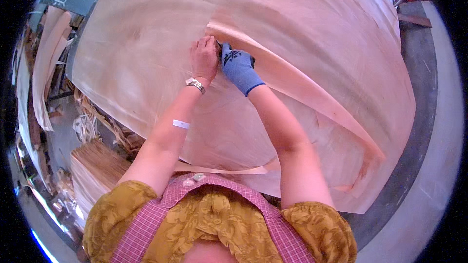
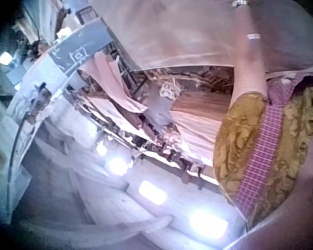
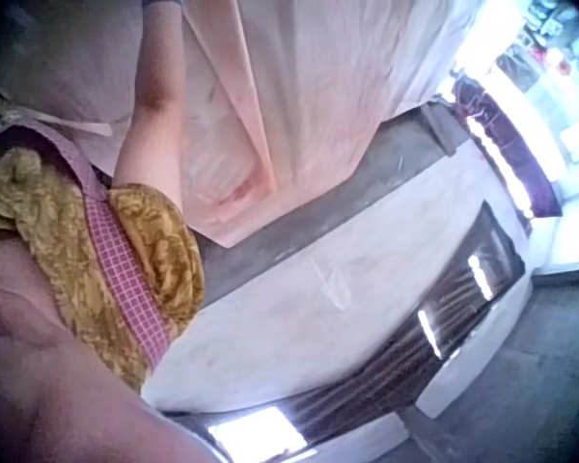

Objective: The person trims and sorts thin sheets of wood veneer by hand and using a small knife. They pick up a damaged strip, cut it to size, and place it onto a large stack of wood sheets in a workshop.

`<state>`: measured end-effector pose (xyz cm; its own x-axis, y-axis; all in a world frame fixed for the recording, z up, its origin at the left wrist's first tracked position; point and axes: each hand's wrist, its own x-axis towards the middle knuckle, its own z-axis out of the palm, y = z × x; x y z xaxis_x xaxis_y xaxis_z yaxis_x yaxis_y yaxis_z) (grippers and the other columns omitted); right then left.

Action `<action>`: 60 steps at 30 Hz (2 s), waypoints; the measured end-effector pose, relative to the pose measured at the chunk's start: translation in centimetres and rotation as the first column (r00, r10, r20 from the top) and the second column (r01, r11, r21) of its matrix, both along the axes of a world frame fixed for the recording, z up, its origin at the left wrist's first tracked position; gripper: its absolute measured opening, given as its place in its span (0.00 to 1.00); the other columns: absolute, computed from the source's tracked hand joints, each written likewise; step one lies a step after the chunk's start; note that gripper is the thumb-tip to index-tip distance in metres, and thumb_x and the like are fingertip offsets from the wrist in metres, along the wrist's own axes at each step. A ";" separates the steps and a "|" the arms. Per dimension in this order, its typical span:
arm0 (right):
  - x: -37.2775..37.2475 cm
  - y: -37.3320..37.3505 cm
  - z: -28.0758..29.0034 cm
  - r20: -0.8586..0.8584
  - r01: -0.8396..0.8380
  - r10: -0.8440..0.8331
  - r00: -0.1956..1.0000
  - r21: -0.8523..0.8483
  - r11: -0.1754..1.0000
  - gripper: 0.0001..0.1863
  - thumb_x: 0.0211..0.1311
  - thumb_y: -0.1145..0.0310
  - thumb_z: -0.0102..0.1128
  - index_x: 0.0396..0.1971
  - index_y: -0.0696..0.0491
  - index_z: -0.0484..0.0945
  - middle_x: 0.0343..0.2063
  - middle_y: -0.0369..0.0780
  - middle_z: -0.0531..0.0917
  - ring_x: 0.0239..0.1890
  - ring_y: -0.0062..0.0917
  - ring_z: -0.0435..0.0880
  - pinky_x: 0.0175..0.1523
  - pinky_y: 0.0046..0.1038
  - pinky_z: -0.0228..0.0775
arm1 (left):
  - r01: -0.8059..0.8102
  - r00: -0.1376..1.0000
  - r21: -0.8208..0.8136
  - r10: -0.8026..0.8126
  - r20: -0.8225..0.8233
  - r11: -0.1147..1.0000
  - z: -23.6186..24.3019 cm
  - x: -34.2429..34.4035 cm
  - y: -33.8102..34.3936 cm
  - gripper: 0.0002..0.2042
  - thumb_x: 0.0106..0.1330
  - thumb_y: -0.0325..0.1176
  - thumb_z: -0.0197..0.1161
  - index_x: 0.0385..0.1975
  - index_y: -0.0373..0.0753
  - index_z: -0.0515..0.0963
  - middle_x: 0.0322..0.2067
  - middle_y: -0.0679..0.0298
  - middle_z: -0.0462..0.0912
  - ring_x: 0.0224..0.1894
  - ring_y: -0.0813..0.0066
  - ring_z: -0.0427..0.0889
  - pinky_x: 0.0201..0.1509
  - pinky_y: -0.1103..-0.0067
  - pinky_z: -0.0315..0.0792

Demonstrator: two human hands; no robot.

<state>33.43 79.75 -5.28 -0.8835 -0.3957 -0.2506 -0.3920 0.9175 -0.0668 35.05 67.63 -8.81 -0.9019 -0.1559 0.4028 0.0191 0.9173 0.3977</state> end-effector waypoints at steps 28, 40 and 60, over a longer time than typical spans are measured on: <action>-7.1 3.6 0.9 -0.106 -0.481 0.480 0.871 0.013 0.876 0.09 0.65 0.66 0.47 0.43 0.49 0.72 0.33 0.47 0.82 0.36 0.41 0.84 0.37 0.40 0.75 | -0.177 0.939 0.093 0.140 0.313 0.980 3.6 0.3 1.5 0.46 0.47 0.51 0.71 0.67 0.49 0.56 0.53 0.65 0.72 0.55 0.62 0.67 0.56 0.60 0.59; 7.6 17.7 0.1 0.043 0.096 -0.099 0.994 0.068 0.993 0.12 0.70 0.61 0.41 0.45 0.50 0.68 0.23 0.50 0.81 0.24 0.45 0.82 0.29 0.46 0.73 | -0.166 0.914 0.029 0.142 0.379 0.986 3.2 0.8 1.7 0.46 0.49 0.56 0.69 0.67 0.46 0.56 0.58 0.62 0.67 0.58 0.59 0.66 0.59 0.57 0.57; 5.4 24.7 4.5 -0.278 0.354 -0.432 0.858 -0.290 0.889 0.13 0.67 0.57 0.50 0.39 0.50 0.75 0.35 0.48 0.81 0.38 0.46 0.81 0.39 0.43 0.71 | -0.258 0.857 0.034 0.212 0.470 0.966 4.3 0.5 2.3 0.63 0.44 0.52 0.74 0.71 0.54 0.27 0.70 0.45 0.43 0.72 0.46 0.45 0.69 0.45 0.44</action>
